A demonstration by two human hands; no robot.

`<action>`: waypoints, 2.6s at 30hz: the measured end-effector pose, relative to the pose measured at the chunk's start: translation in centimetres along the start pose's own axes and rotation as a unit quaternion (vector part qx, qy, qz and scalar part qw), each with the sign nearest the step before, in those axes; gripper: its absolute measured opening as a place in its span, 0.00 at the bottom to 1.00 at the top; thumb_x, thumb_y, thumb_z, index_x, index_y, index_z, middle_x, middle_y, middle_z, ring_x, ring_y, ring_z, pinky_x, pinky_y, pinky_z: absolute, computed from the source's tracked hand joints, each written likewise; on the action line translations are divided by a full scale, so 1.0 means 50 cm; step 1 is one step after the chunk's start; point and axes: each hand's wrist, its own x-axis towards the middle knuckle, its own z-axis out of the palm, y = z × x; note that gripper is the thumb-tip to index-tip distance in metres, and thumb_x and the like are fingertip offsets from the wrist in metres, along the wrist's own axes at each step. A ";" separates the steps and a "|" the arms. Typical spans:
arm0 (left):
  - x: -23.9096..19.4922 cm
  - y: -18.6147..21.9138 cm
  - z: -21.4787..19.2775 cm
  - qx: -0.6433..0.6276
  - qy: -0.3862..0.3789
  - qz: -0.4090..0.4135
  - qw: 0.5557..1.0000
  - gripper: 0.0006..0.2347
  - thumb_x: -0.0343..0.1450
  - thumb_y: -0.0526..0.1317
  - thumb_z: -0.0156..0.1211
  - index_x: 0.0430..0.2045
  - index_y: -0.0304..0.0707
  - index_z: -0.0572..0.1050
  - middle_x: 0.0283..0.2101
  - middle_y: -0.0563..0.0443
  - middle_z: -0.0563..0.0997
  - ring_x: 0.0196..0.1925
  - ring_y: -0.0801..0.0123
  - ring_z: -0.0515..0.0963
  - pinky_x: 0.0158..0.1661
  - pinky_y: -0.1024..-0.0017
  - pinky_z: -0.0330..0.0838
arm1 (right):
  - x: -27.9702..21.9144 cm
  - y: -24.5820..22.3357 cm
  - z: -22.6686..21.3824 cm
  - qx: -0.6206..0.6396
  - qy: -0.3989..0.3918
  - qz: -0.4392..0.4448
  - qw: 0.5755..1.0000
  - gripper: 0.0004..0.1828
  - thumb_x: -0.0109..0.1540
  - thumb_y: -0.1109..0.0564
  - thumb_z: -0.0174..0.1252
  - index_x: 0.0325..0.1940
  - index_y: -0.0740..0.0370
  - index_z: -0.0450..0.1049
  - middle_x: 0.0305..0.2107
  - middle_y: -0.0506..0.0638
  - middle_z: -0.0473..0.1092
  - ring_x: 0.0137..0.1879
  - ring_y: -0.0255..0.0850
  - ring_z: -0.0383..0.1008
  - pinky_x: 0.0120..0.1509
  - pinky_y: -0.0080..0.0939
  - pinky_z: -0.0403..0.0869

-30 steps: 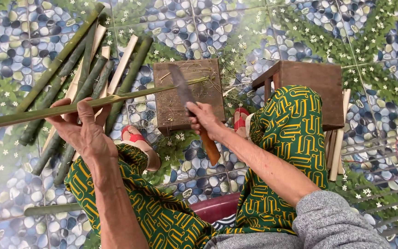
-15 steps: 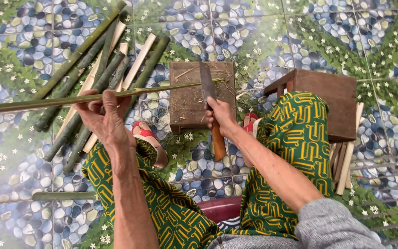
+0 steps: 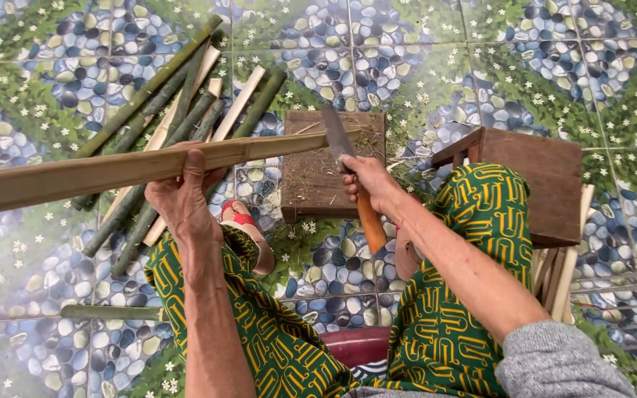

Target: The person sits cross-legged and uses a knife to shave the outer green layer off bamboo poles. They rotate the poles and scrape the surface repeatedly to remove the skin, leaving the pale inner wood exposed.

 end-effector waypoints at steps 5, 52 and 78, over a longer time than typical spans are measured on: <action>0.008 -0.004 -0.012 -0.020 0.015 0.018 1.000 0.12 0.72 0.43 0.70 0.42 0.36 0.78 0.38 0.45 0.78 0.38 0.61 0.84 0.39 0.63 0.91 | -0.059 -0.012 0.076 0.040 -0.052 0.007 0.998 0.13 0.68 0.45 0.56 0.39 0.56 0.70 0.17 0.41 0.60 0.17 0.29 0.62 0.18 0.35 0.68; 0.023 -0.035 -0.008 -0.021 -0.033 0.079 0.996 0.05 0.76 0.38 0.60 0.41 0.42 0.72 0.37 0.52 0.80 0.38 0.67 0.85 0.41 0.64 0.85 | 0.007 -0.001 -0.022 -0.082 0.025 -0.143 0.986 0.05 0.67 0.55 0.53 0.47 0.49 0.71 0.26 0.50 0.73 0.24 0.37 0.74 0.23 0.41 0.76; 0.001 0.054 -0.024 0.026 -0.096 0.116 0.988 0.11 0.76 0.47 0.64 0.43 0.43 0.73 0.47 0.53 0.73 0.50 0.68 0.77 0.48 0.60 0.89 | 0.097 0.042 -0.094 -0.215 0.172 -0.043 0.960 0.11 0.71 0.51 0.50 0.40 0.59 0.71 0.18 0.49 0.71 0.18 0.35 0.65 0.17 0.36 0.64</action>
